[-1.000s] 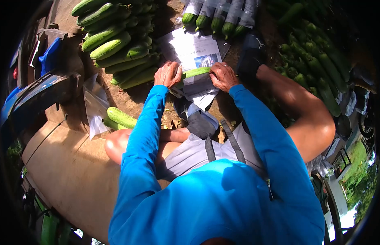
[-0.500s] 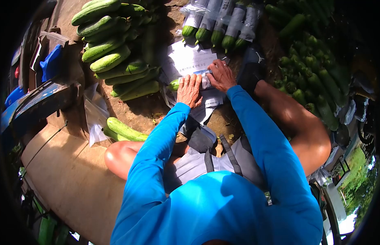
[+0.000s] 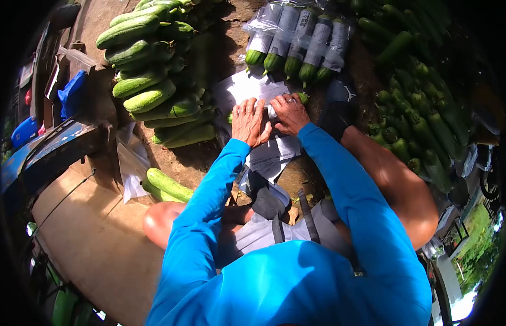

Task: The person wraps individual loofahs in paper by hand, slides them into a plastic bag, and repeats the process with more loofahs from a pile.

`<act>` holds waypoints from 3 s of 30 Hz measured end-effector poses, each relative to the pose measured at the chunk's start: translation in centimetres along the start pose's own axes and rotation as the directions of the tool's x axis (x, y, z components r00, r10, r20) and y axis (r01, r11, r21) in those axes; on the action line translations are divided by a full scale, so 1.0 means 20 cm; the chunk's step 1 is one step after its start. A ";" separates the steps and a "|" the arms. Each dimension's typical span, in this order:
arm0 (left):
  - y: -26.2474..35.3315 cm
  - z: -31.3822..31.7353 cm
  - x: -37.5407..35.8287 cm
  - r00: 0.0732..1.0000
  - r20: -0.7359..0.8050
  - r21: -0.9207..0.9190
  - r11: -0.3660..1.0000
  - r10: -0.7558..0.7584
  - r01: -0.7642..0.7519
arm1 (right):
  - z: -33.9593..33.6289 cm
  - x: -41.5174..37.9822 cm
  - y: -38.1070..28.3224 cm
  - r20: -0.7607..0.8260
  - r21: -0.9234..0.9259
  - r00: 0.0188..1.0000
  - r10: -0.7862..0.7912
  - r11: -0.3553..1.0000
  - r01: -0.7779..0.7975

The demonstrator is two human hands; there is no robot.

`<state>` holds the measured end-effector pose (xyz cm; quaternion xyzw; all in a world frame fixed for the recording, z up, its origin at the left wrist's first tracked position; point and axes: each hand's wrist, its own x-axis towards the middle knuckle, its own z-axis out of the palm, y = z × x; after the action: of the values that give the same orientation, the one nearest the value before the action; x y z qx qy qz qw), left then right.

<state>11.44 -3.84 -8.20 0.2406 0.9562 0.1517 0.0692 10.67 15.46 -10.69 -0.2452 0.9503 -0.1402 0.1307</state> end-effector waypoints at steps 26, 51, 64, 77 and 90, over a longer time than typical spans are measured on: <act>0.33 -0.63 -0.11 0.869 -0.456 0.177 0.977 0.190 -0.121 | -0.90 -0.23 -0.06 0.669 0.226 0.592 -0.449 -0.635 -0.738; 0.11 -0.27 0.31 0.789 0.557 -0.555 0.591 -0.258 0.585 | -0.36 0.28 0.91 -0.159 0.131 0.955 0.249 0.964 -0.230; 0.21 0.04 1.02 0.888 0.459 -0.786 0.450 -0.034 0.423 | -0.39 0.19 1.10 -0.684 -0.158 0.715 -0.141 0.986 0.043; 0.36 0.29 1.31 0.974 0.150 -0.849 0.483 -0.169 0.214 | -0.66 0.07 0.84 -0.382 0.630 0.757 0.530 0.749 -0.206; 0.50 0.41 1.40 0.977 0.196 -0.605 0.794 0.081 0.056 | -0.51 -0.09 0.90 -0.178 0.900 0.672 0.719 0.395 -0.185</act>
<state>-7.00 20.21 -14.37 0.2266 0.8423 0.4243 0.2432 1.13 33.61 -6.84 0.1823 0.7881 -0.5878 -0.0132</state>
